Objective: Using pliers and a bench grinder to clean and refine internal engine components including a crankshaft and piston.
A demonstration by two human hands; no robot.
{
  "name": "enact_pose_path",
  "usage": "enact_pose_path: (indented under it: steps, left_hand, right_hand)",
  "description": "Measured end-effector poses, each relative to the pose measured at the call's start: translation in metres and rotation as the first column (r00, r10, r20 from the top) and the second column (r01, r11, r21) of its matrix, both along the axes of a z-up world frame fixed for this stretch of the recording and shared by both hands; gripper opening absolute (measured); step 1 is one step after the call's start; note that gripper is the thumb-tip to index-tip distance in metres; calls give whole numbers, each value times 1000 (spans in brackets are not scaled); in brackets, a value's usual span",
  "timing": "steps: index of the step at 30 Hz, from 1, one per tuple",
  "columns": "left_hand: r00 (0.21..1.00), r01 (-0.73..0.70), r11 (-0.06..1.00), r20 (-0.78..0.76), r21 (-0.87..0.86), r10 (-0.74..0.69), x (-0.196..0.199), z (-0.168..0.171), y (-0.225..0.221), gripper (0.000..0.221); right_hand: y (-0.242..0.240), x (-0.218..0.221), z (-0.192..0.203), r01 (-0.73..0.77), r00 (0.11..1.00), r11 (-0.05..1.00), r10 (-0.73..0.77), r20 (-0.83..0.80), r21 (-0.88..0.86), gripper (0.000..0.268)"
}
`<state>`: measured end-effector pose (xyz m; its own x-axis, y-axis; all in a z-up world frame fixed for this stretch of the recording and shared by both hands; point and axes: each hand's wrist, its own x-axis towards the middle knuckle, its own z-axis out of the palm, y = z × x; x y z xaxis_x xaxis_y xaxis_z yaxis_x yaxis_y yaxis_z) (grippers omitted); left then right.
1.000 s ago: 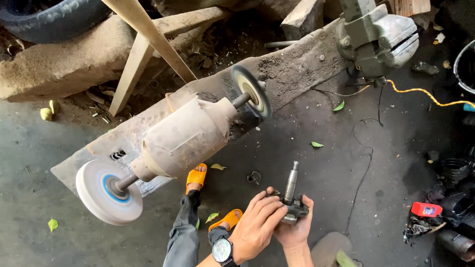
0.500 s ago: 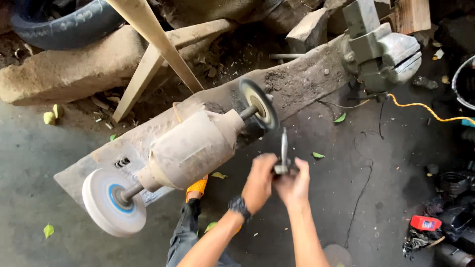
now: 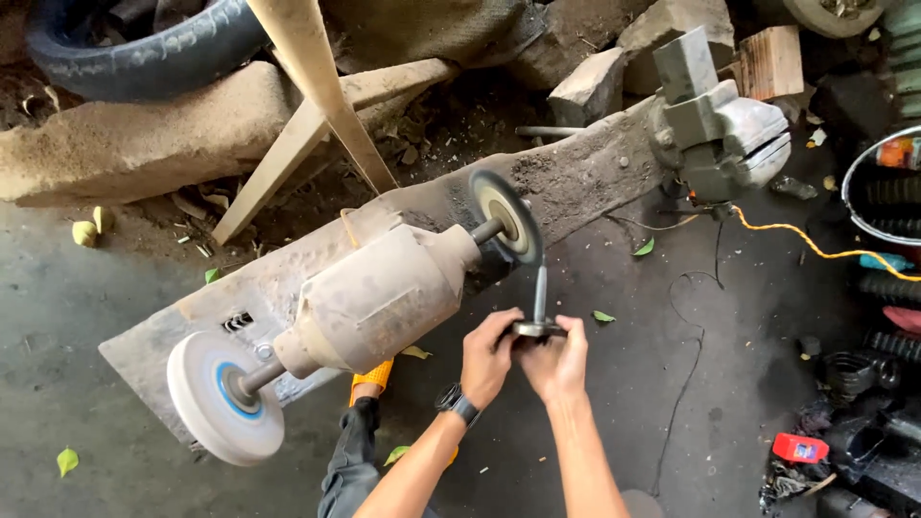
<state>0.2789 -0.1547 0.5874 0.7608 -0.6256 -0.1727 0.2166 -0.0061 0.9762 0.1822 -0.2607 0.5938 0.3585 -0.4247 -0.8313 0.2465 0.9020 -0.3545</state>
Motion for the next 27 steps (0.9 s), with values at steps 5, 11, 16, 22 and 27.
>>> enact_pose_path:
  steps: [5,11,16,22,27]
  left_hand:
    - [989,144,985,-25,93,-143,-9,21,22,35]
    - [830,365,908,370,207,-417,-13,29,13,50]
    - [990,83,958,-133,275,-48,8,-61,-39,20]
    - [993,6,991,-119,134,10,23,-15,-29,23]
    - [997,66,998,38,-21,-65,3,-4,3,32]
  right_hand:
    - [19,-20,16,-49,999,999,49,6,-4,41]
    - [18,-53,-23,17,954,998,-36,-297,-66,38]
    - [-54,33,-48,-17,992,997,9,-124,-70,35]
    - [-49,-14,-72,-61,998,982,57,-30,-177,36]
    - [-4,-13,-21,-24,992,998,15,-128,-64,33]
